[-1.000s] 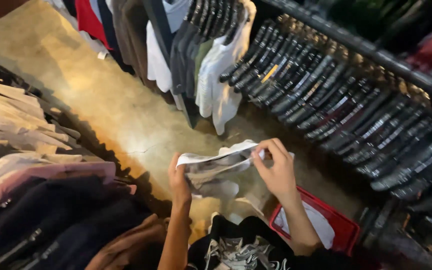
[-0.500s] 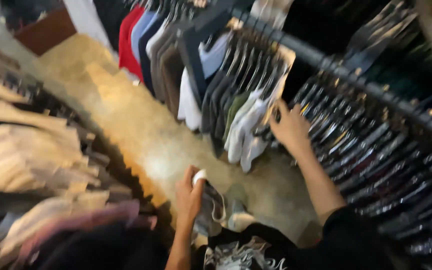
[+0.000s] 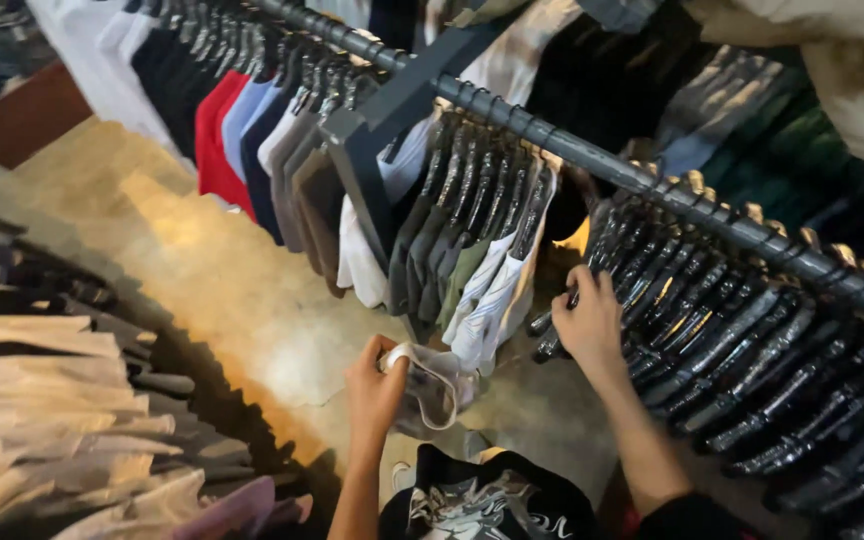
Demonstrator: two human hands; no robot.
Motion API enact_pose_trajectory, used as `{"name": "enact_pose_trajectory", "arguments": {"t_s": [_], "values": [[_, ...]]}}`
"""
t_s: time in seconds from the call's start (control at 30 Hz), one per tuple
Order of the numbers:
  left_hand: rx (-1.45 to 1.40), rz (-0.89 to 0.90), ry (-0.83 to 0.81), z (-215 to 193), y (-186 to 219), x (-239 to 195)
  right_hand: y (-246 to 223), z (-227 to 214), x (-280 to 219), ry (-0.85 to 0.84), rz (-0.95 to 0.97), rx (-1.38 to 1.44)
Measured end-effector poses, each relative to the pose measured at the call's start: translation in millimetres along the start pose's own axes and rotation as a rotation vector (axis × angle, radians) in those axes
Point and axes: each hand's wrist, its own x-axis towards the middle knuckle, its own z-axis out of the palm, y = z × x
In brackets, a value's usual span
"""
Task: The person repeatedly takes folded white shirts from a red basket, places them onto black hangers, and hangs them on a clothing rack. The process is repeated multiple times with different shirts.
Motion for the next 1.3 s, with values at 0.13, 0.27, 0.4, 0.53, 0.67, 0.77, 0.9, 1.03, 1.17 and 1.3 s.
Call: {"name": "enact_pose_trajectory", "arguments": {"t_s": [0.13,0.27,0.4,0.53,0.67,0.77,0.9,1.03,1.17,1.3], "values": [[0.034,0.028,-0.065,-1,6,20,-26,-29,-5,0.041,0.028,0.139],[0.081,0.281,0.056,-22,14,41,-49,-98,-42,-0.007,-0.044,0.150],[0.385,0.522,0.289,-48,41,61,-1,-156,-110,-0.055,0.023,0.136],[0.304,0.358,0.114,-48,19,84,180,-180,-198,-0.534,-0.190,0.635],[0.185,0.376,0.060,-49,21,97,249,-157,-234,-0.840,-0.736,0.081],[0.105,0.293,-0.029,-55,25,97,156,-138,-208,-0.651,-0.450,0.335],[0.098,0.378,-0.080,-68,30,103,60,-123,-199,-0.495,-0.328,0.419],[0.114,0.355,-0.190,-91,35,108,54,-117,-186,-0.559,-0.188,0.312],[0.074,0.312,-0.249,-101,49,98,-14,-125,-153,-0.556,-0.046,0.233],[0.211,0.455,-0.212,-96,61,80,-30,-111,-141,-0.600,-0.199,0.254]]}}
